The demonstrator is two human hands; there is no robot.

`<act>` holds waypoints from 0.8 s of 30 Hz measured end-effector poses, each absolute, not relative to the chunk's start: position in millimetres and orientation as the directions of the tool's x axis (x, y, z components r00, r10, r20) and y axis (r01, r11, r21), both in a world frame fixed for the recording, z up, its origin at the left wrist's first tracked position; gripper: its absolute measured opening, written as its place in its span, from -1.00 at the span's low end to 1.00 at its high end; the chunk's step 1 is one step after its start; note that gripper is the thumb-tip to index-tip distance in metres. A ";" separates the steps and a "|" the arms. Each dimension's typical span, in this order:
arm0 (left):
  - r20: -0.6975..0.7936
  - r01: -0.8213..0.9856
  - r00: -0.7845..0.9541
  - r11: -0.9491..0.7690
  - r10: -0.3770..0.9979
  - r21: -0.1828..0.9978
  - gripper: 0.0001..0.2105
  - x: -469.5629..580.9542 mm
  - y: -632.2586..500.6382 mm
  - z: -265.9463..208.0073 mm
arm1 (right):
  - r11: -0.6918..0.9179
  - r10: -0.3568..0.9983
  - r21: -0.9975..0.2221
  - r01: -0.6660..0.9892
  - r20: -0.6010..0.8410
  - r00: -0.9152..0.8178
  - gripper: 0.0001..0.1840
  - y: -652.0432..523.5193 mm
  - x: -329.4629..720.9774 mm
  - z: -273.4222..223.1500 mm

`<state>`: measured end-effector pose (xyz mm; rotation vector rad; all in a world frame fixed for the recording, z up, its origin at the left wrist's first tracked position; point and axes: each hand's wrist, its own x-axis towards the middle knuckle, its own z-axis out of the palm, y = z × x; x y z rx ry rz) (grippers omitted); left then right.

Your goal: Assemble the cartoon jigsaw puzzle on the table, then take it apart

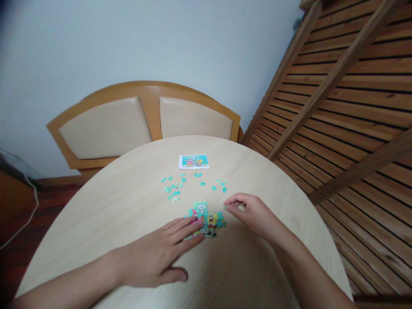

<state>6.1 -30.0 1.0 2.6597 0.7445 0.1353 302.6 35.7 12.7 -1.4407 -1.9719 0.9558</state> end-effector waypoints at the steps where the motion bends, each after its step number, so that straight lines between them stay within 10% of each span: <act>1: -0.034 0.481 0.860 -0.787 0.509 0.388 -0.26 7.0 -30.7 0.9 | 0.168 0.956 -0.793 0.585 -0.014 -0.293 -0.61 36.6 307.4 10.3; 24: 0.068 0.519 0.816 -0.780 0.574 0.349 -0.46 0.6 -25.6 1.4 | 0.180 0.871 -0.792 0.583 -0.148 -0.469 -0.68 30.2 302.8 -1.3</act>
